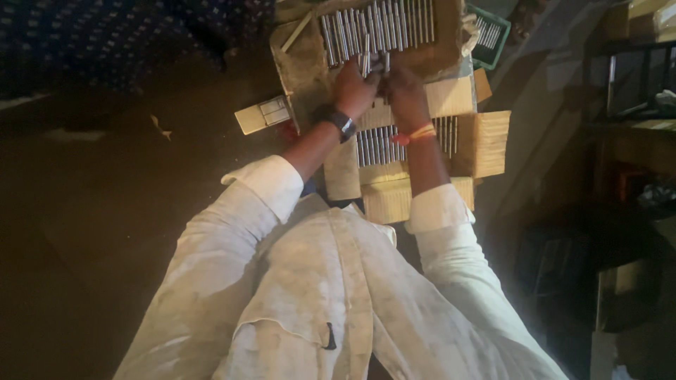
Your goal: The person repeatedly picks up small metal rods from a cardboard box and places them into a green plastic tray. The person handles the rods one at a time or in small groups, transferring them between containers.
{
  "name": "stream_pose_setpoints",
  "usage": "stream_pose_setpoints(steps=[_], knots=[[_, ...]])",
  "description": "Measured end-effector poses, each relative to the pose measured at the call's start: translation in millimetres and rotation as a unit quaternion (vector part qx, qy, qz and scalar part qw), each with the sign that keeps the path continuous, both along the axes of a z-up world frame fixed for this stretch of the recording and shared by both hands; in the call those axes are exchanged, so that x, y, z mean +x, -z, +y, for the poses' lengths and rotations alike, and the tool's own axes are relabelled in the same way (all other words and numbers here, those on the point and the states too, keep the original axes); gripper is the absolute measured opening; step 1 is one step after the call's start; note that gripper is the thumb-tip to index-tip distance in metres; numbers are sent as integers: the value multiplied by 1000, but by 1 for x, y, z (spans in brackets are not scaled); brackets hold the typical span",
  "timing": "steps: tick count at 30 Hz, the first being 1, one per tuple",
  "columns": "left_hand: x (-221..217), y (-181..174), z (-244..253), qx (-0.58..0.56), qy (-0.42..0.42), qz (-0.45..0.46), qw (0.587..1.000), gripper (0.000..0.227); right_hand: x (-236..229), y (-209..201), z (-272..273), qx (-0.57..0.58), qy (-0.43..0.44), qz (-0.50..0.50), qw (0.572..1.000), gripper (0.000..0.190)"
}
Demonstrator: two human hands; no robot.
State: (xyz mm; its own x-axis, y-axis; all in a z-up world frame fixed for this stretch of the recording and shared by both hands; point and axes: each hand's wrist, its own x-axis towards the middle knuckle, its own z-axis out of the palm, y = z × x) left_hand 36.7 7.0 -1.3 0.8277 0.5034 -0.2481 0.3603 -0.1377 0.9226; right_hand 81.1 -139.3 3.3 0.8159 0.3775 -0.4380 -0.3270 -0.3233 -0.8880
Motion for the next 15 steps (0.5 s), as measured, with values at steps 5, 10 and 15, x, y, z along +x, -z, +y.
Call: stream_pose_setpoints(steps=[5, 10, 15], knots=[[-5, 18, 10, -276, -46, -53, 959, 24, 77, 84, 22, -189, 2, -314, 930, 40], [-26, 26, 27, -349, -56, -3, 936, 27, 82, 94, 38, -139, -36, -324, 935, 41], [-16, 46, 22, -140, -15, 134, 981, 34, 19, 21, 27, 54, 44, 40, 997, 42]])
